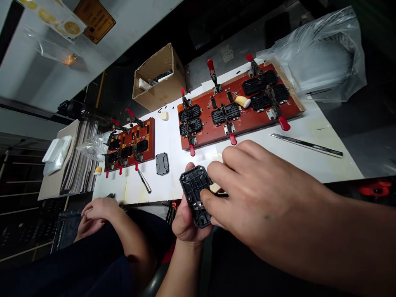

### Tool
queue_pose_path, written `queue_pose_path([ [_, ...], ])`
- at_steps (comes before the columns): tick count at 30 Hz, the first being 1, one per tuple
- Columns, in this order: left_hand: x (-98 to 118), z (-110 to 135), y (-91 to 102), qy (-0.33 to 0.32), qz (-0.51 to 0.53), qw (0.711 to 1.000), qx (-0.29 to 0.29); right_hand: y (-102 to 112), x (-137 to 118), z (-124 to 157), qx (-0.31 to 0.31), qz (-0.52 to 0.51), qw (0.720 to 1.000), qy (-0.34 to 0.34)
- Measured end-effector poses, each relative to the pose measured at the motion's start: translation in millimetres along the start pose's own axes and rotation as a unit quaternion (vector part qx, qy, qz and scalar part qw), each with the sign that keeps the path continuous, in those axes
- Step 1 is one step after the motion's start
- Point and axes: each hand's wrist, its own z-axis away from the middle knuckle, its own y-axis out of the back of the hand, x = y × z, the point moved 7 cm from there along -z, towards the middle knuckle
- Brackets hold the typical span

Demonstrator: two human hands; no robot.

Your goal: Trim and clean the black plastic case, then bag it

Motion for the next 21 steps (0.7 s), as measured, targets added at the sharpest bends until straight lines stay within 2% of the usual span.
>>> queue_pose_path([
  [4, -5.8, -0.2, -4.9, -0.065, 0.109, 0.992, -0.013, -2.3, 3.2, 1.1, -0.006, -0.022, 0.999, 0.026],
  [7, -7.2, -4.1, -6.5, -0.048, 0.146, 0.987, -0.041, -0.7, 10.7, 9.5, 0.003, -0.033, 0.999, 0.025],
  [10, -0.1, -11.0, -3.5, -0.019, 0.18, 0.982, -0.06, -0.8, 33.1, 34.0, -0.007, -0.055, 0.998, -0.025],
  [13, 0.6, -18.8, 3.0, 0.045, 0.179, 0.982, -0.046, -7.3, 68.2, 79.5, -0.045, -0.071, 0.992, -0.096],
  [16, -8.1, -24.9, 5.5, 0.092, 0.154, 0.983, -0.029, -13.1, 118.3, 140.8, -0.069, -0.027, 0.973, -0.22],
  [19, -18.4, -28.2, -5.4, 0.103, 0.145, 0.983, -0.043, -12.4, 171.7, 198.0, -0.07, 0.07, 0.929, -0.357],
  [21, -23.2, -28.8, -17.7, 0.103, 0.15, 0.981, -0.067, -15.1, 201.4, 222.2, -0.082, 0.122, 0.895, -0.422],
])
